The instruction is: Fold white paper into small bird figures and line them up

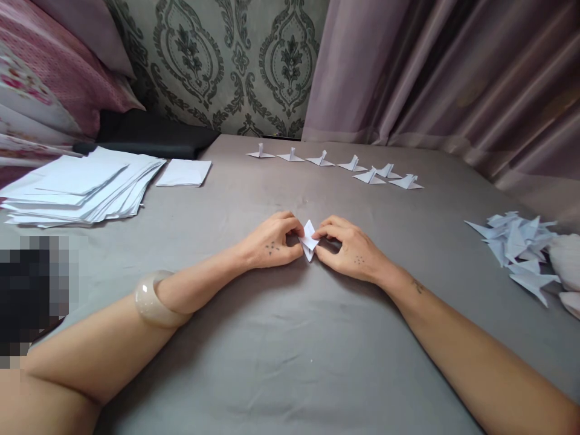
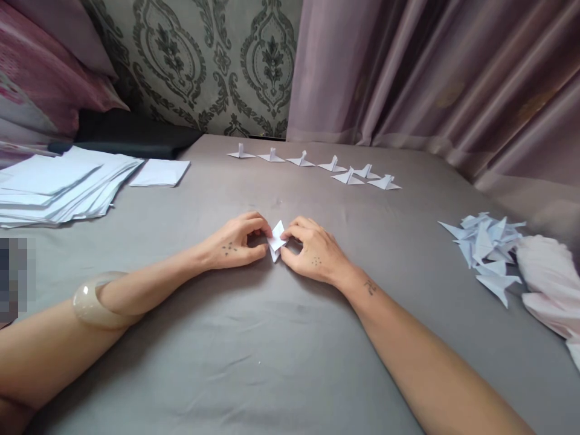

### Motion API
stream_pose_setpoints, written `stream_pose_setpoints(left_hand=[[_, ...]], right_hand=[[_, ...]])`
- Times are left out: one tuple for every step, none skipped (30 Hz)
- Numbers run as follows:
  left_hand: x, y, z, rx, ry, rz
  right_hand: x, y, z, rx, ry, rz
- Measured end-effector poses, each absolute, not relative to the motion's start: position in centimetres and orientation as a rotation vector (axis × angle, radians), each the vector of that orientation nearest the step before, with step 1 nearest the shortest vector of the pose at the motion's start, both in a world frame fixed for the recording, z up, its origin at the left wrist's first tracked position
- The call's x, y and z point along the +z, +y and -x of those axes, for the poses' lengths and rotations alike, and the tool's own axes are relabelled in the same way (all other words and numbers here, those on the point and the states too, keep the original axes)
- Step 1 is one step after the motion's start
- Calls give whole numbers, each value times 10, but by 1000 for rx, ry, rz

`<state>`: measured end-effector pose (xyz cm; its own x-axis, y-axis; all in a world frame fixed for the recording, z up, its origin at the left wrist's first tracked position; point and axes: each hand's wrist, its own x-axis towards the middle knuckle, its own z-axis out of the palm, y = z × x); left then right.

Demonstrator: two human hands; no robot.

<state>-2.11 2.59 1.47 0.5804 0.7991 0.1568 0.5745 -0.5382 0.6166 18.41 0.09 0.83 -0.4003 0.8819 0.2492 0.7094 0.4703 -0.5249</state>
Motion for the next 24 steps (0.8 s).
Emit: stream_pose_setpoints(left_hand=[[15,26,21,588,1097,-2289],[15,26,21,596,1099,-2275],[15,27,21,606,1102,-2262],[15,27,20,614,1106,-2249],[14,28,20,620,1115,-2234],[14,29,20,624,1126,-2218],[13,29,20,626,1139,-2202],[12,30,20,628,1153,-2185],[12,31,19,628,1168,-2169],[12,31,19,625,1184,-2155],[12,32,19,619,1200,-2143],[12,32,19,608,1215,-2134],[13,33,18,595,1228,-2127],[14,33,18,582,1240,-2123],[15,33,18,570,1249,-2122],[16,32,18,559,1255,-2123],[17,32,17,550,1259,-2126],[17,32,17,544,1260,-2131],[17,33,17,543,1259,-2136],[17,33,17,546,1258,-2141],[16,33,17,554,1257,-2146],[15,33,16,563,1255,-2152],[14,34,16,571,1252,-2157],[14,34,16,577,1249,-2162]], right_hand=[[8,1,-184,479,-2208,1325],[8,1,-183,496,-2186,1333],[7,2,-182,513,-2162,1341],[7,2,-181,533,-2136,1349],[7,3,-181,557,-2110,1356],[6,4,-181,587,-2082,1366],[6,5,-180,622,-2054,1380],[6,7,-180,660,-2029,1398],[5,8,-181,696,-2006,1416],[5,10,-181,729,-1988,1434],[6,12,-182,757,-1975,1449],[6,13,-182,780,-1967,1459],[7,15,-182,801,-1963,1465],[7,16,-183,818,-1958,1471],[8,16,-183,830,-1954,1477],[9,16,-183,838,-1951,1483],[9,16,-182,840,-1949,1487],[10,16,-182,837,-1949,1490],[10,16,-182,831,-1951,1493],[10,16,-182,823,-1954,1495],[9,16,-182,814,-1956,1495],[9,16,-181,805,-1959,1494],[8,16,-181,794,-1962,1493],[7,17,-181,783,-1965,1492]])
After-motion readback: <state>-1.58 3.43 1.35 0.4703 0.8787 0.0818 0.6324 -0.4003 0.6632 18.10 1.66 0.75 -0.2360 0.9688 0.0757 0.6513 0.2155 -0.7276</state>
